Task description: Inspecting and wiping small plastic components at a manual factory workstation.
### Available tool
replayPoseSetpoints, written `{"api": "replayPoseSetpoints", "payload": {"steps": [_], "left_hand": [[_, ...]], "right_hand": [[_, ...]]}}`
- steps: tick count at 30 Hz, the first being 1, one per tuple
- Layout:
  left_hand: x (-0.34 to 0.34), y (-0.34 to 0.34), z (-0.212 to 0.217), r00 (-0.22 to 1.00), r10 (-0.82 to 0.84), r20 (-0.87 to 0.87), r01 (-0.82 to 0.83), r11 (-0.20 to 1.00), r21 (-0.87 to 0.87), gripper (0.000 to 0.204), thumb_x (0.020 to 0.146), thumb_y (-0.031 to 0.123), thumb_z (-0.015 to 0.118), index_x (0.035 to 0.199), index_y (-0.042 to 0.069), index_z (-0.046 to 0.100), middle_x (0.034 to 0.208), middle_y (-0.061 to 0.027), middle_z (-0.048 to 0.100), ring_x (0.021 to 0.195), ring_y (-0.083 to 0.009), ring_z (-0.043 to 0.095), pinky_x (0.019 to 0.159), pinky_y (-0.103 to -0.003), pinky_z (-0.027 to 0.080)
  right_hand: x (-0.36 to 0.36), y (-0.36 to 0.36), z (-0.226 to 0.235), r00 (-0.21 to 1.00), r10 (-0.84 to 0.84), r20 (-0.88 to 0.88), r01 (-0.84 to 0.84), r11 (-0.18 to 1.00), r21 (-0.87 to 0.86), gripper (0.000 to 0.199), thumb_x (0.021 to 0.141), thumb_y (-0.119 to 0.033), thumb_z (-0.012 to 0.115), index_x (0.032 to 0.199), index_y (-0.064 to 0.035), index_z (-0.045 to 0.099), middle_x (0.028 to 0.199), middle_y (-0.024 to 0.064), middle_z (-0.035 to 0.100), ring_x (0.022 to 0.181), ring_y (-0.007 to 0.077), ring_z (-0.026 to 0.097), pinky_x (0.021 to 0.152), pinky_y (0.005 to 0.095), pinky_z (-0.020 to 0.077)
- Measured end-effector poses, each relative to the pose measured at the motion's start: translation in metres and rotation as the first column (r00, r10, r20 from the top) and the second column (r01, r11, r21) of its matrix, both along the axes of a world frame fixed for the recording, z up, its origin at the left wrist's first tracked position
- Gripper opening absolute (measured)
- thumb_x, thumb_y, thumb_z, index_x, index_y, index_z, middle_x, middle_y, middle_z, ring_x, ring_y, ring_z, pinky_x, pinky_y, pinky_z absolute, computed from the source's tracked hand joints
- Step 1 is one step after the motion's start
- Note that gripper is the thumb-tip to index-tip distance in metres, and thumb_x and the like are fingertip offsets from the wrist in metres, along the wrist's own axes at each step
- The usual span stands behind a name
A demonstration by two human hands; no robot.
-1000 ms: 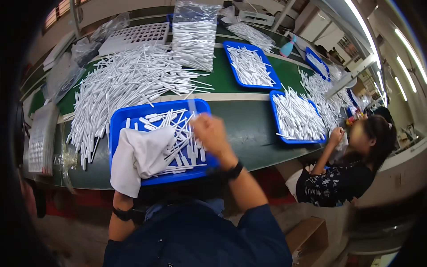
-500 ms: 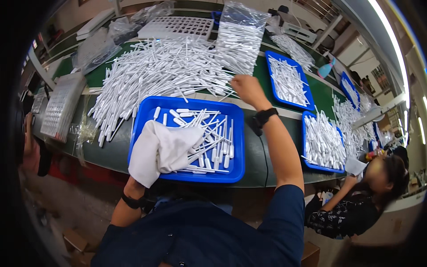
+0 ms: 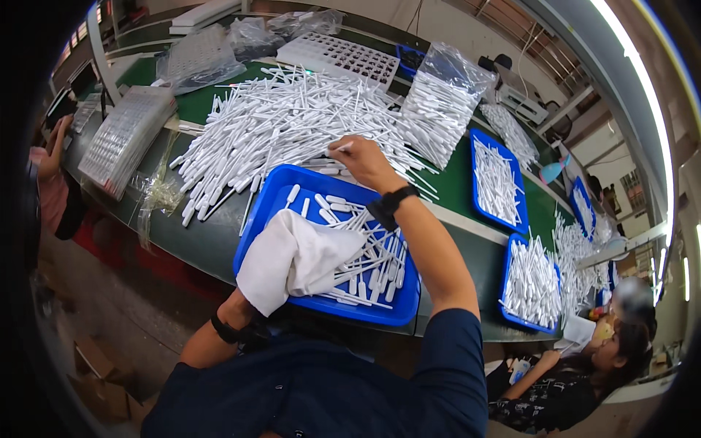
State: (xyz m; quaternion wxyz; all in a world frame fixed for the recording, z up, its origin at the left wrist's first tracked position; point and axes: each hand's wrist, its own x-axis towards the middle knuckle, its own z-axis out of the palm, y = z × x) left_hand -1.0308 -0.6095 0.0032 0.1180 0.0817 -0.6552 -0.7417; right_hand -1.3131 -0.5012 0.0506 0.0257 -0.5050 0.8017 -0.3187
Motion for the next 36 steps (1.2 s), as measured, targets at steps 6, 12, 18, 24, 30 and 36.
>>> {"api": "replayPoseSetpoints", "payload": {"steps": [6, 12, 18, 24, 30, 36], "left_hand": [[-0.002, -0.007, 0.015, 0.992, -0.098, -0.074, 0.081, 0.976, -0.204, 0.024, 0.103, 0.021, 0.050, 0.117, 0.003, 0.056, 0.114, -0.0091, 0.061, 0.104, -0.0188, 0.059, 0.090, -0.032, 0.049], [-0.011, 0.004, 0.037, 0.998, -0.062, 0.013, 0.047, 0.862, 0.504, 0.024, 0.105, 0.023, 0.046, 0.116, 0.004, 0.056, 0.110, -0.0054, 0.061, 0.099, -0.0147, 0.060, 0.085, -0.029, 0.050], [-0.018, -0.006, 0.043, 0.999, -0.042, -0.013, 0.043, 0.863, 0.504, 0.025, 0.105, 0.024, 0.045, 0.117, 0.004, 0.055, 0.110, -0.0044, 0.060, 0.098, -0.0119, 0.059, 0.084, -0.029, 0.050], [-0.020, 0.009, 0.052, 1.000, -0.002, 0.013, -0.006, 0.828, 0.560, 0.026, 0.105, 0.024, 0.045, 0.118, 0.003, 0.054, 0.111, -0.0045, 0.060, 0.098, -0.0116, 0.058, 0.086, -0.028, 0.050], [-0.007, 0.001, 0.037, 0.992, -0.002, -0.124, 0.016, 0.993, 0.114, 0.032, 0.106, 0.027, 0.042, 0.124, 0.002, 0.051, 0.115, -0.0052, 0.059, 0.105, -0.0124, 0.058, 0.091, -0.029, 0.049], [-0.004, 0.022, 0.053, 0.995, -0.088, -0.038, 0.095, 0.845, 0.527, 0.029, 0.107, 0.026, 0.040, 0.121, 0.002, 0.050, 0.115, -0.0060, 0.059, 0.107, -0.0129, 0.059, 0.093, -0.029, 0.049]], "right_hand": [[0.048, 0.031, 0.017, 0.684, 0.082, 0.725, 0.310, 0.867, -0.390, 0.029, 0.103, -0.025, 0.054, 0.108, 0.0019, 0.062, 0.083, 0.0084, 0.067, 0.077, 0.0177, 0.067, 0.066, 0.0313, 0.0543], [0.119, 0.064, 0.024, 0.183, 0.285, 0.941, 0.195, 0.928, -0.319, 0.030, 0.104, -0.025, 0.048, 0.110, 0.0021, 0.059, 0.082, 0.0105, 0.062, 0.068, 0.0186, 0.062, 0.062, 0.0293, 0.0524], [0.159, 0.068, 0.017, -0.173, 0.389, 0.905, 0.166, 0.917, -0.362, 0.030, 0.104, -0.021, 0.046, 0.113, 0.0030, 0.060, 0.083, 0.0114, 0.059, 0.065, 0.0173, 0.059, 0.059, 0.0272, 0.0485], [0.168, 0.074, 0.014, -0.089, 0.339, 0.937, 0.122, 0.937, -0.328, 0.029, 0.103, -0.018, 0.048, 0.118, 0.0028, 0.061, 0.077, 0.0071, 0.059, 0.062, 0.0140, 0.055, 0.060, 0.0248, 0.0458], [0.100, 0.122, 0.015, 0.647, -0.110, 0.755, 0.318, 0.938, -0.135, 0.028, 0.102, -0.024, 0.053, 0.115, -0.0024, 0.066, 0.073, 0.0000, 0.060, 0.062, 0.0089, 0.054, 0.059, 0.0233, 0.0442], [-0.090, 0.322, -0.009, 0.477, -0.749, -0.460, 0.767, 0.610, -0.198, 0.030, 0.097, -0.026, 0.055, 0.106, -0.0015, 0.069, 0.083, 0.0232, 0.069, 0.078, 0.0402, 0.067, 0.071, 0.0481, 0.0514]]}}
